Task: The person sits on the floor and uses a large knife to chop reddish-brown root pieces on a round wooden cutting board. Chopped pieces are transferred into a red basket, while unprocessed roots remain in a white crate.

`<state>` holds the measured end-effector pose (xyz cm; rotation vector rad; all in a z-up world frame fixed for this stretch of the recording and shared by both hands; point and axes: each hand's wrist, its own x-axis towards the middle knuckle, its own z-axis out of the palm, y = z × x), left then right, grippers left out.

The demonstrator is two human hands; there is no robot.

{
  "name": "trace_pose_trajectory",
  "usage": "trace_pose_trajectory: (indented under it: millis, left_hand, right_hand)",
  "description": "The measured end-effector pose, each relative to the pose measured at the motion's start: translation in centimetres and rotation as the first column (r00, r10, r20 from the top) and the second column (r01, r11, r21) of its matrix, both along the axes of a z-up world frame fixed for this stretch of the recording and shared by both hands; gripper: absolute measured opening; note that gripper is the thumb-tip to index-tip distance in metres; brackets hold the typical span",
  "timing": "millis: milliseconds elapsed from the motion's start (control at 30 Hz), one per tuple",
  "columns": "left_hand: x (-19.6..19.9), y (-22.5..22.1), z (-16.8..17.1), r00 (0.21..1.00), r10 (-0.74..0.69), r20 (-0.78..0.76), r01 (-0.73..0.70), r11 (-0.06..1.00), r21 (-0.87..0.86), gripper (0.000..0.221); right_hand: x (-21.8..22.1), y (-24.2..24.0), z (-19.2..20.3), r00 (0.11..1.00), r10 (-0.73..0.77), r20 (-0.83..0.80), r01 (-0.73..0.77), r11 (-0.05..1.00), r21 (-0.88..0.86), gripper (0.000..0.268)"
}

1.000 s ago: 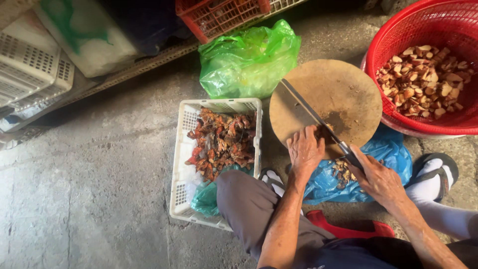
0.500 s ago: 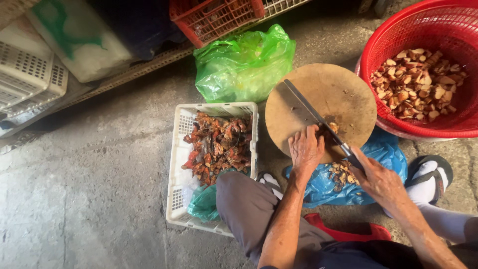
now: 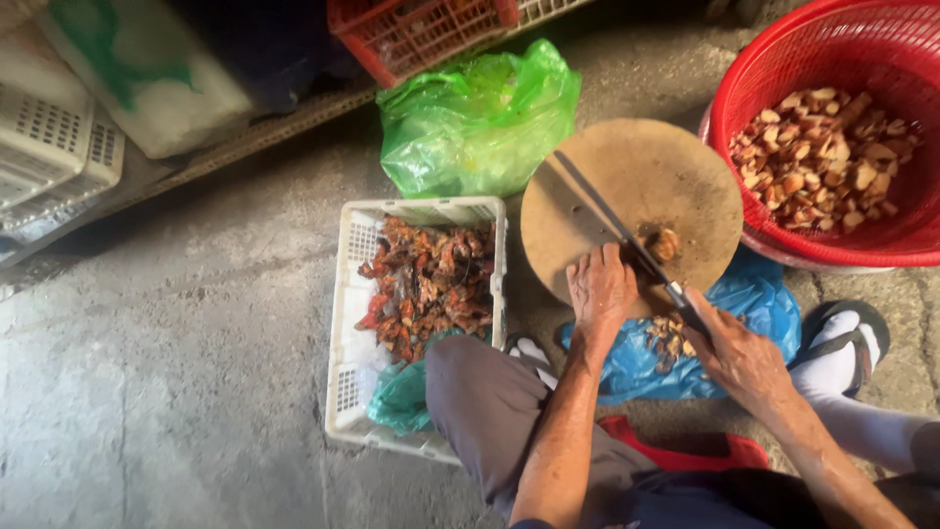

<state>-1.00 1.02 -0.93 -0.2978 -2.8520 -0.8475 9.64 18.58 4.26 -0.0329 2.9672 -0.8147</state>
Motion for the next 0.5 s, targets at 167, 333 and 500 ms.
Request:
trace_pose_trajectory:
  millis: [167,333,500]
  left_hand:
    - [0.2,-0.1,0.4,0.997,0.006,-0.078,-0.006,1.000,0.006,0.012]
    - [0.2,-0.2,0.5,0.996,0.000,-0.090,0.002,1.000,0.026,0.003]
    - [0.6,-0.5,0.5,0.993,-0.020,-0.119,0.016,0.999,-0.039,0.010]
  right_hand:
    - [-0.6,1.3,-2.5,0.918,-0.117,0.378,0.159,0.984,-0.083,0.069]
    - [-0.5,2.3,-2.4,0.898,-0.145,0.416,0.292,0.903,-0.315,0.069]
    - [0.8,1.1,-0.2,0.987,-0.048,-0.152,0.026,0.989,-0.143,0.068]
